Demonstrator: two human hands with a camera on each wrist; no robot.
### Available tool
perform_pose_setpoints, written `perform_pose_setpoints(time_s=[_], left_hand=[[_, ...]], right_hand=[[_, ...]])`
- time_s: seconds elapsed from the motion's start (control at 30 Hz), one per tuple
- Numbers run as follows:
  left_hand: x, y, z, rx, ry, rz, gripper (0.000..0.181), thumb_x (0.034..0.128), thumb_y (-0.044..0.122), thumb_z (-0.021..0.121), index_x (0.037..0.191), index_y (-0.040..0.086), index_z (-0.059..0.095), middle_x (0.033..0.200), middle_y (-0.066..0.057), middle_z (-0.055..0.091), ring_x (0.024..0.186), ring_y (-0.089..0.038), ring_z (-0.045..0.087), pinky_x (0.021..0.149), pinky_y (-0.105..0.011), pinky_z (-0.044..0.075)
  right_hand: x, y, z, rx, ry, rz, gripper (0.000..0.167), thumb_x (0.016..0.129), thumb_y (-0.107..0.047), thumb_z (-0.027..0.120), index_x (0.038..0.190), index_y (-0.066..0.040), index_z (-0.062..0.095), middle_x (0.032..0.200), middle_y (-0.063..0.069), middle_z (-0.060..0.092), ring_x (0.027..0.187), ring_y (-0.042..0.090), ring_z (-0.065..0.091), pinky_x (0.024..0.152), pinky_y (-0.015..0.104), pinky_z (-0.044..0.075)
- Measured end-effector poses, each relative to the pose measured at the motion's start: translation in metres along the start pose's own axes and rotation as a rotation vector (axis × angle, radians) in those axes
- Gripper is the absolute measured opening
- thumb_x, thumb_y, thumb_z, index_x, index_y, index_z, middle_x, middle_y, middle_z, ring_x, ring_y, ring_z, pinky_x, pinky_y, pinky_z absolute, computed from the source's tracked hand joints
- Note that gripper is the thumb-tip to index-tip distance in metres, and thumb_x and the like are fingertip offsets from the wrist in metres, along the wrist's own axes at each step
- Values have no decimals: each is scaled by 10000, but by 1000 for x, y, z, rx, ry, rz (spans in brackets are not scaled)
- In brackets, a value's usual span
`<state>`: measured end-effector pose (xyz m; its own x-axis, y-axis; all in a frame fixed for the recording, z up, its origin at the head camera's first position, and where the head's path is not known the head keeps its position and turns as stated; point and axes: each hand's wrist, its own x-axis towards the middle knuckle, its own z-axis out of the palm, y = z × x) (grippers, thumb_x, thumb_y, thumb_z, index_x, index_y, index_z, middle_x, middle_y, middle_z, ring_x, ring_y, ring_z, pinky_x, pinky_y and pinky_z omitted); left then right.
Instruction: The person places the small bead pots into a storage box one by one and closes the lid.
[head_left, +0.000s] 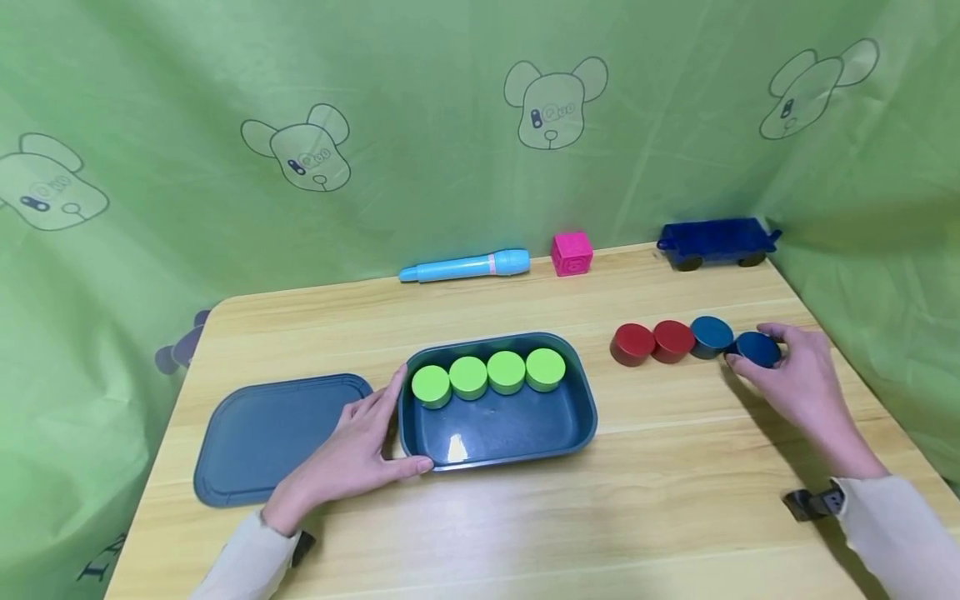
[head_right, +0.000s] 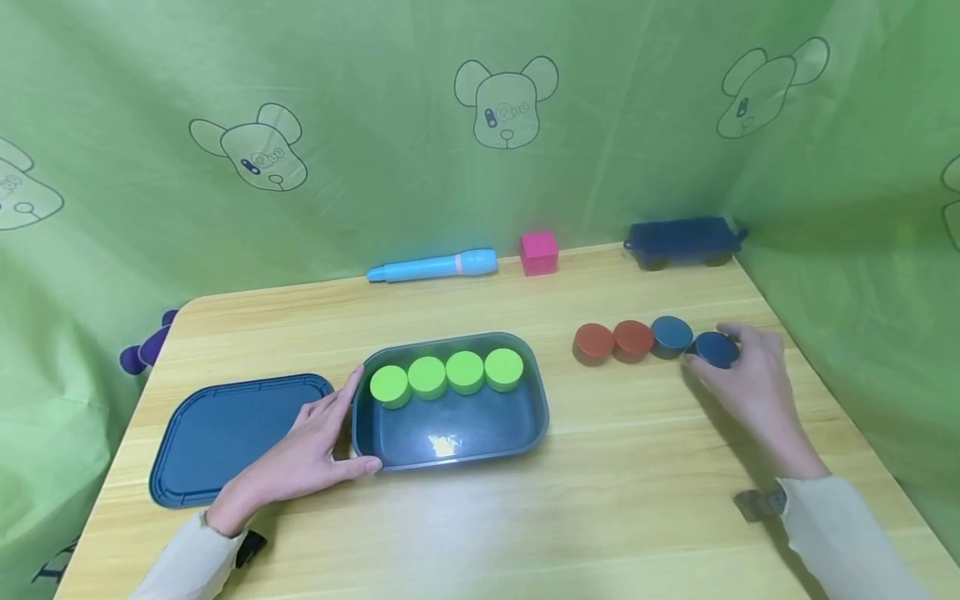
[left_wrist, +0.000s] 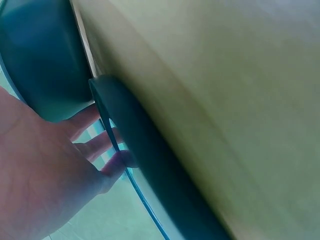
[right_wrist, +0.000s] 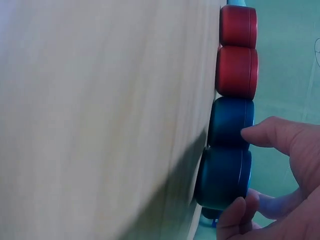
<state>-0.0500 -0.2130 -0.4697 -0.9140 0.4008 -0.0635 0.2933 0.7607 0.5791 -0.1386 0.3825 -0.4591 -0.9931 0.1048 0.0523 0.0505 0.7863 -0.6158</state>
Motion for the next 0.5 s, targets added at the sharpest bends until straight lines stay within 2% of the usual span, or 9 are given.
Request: perform_pose_setpoints(time_s=[0.1, 0.17, 0.23, 0.5], left_hand=[[0, 0, 0, -2, -1, 1, 1270, 892, 806, 719, 1763, 330, -72, 1793, -52, 214, 1598, -415, 283, 1235, -669, 198], [0, 1, 0, -4, -2, 2, 1268, 893, 804, 719, 1763, 331, -73, 1795, -44, 207, 1600, -411, 280, 1235, -665, 199], [0, 1, 0, -6, -2, 1, 1266, 894, 803, 719, 1763, 333, -73, 1795, -41, 204, 1601, -411, 277, 1236, -665, 199], [0, 1, 0, -9, -2, 1, 1269, 893, 801, 723, 1765, 327, -68, 1790, -58, 222, 1598, -421, 281, 1237, -666, 192]], right_hand=[[0, 3, -3, 2, -33, 6, 753, 1021, -228, 771, 1520, 216, 424, 1406, 439, 397, 932, 337, 561, 586, 183, 438], [1, 6, -4, 4, -47, 7, 738, 1024, -212, 764, 1521, 212, 420, 1341, 407, 471, 782, 210, 581, 555, 221, 469], [1, 8, -5, 2, -57, 8, 727, 1027, -210, 762, 1522, 201, 424, 1261, 362, 537, 706, 131, 569, 544, 252, 477], [-1, 14, -8, 11, -79, 49, 714, 1028, -242, 774, 1514, 163, 443, 1010, 213, 613, 708, 128, 545, 555, 286, 461]])
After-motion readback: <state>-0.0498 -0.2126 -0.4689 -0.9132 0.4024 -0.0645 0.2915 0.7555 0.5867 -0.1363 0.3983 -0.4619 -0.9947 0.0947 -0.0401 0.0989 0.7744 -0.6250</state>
